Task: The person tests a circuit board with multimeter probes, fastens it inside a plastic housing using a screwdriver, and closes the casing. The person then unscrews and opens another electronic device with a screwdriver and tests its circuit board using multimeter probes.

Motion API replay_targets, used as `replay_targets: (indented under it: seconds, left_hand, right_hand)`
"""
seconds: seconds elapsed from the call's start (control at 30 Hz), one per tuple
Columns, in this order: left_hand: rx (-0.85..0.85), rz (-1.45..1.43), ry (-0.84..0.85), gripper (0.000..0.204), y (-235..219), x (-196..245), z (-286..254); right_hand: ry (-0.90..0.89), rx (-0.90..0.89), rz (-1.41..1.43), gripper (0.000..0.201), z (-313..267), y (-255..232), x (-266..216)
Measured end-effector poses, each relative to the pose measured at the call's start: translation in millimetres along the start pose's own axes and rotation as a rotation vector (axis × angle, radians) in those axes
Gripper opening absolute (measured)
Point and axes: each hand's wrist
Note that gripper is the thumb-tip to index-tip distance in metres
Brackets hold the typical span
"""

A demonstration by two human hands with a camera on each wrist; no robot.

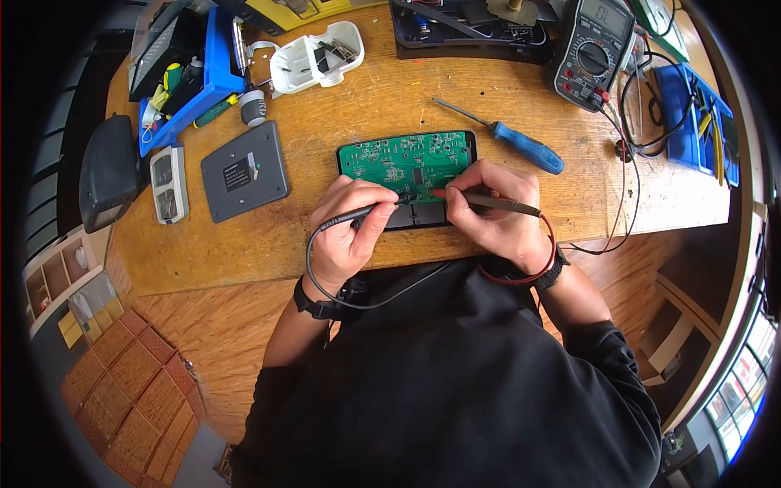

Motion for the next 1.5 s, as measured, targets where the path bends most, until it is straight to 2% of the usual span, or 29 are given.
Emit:
replay_targets:
  seconds: [0.33, 0.6, 0.87, 1.5]
  left_hand:
    - [0.0, -0.013, 0.002, 0.011, -0.9, -0.8, -0.2]
    - [-0.013, -0.002, 0.001, 0.019, -1.6, -1.3, -1.2]
    - [-0.002, -0.02, -0.014, 0.022, -1.8, -5.2, -4.9]
    - [0.012, -0.064, -0.032, 0.024, 0.4, -7.1, -6.8]
  right_hand:
    - [0.062, 0.069, 0.021, 0.007, -3.5, 3.6, 4.6]
    - [0.027, 0.047, 0.059, 0.012, -3.9, 2.4, 5.9]
    - [-0.084, 0.023, 0.04, 0.011, -2.4, -1.0, 9.7]
    - [-0.096, 0.062, 0.05, 0.013, -3.4, 3.0, 11.9]
Point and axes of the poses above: each hand's wrist, its own z-axis towards the middle knuckle, its own y-axis out of the palm, x = y × z
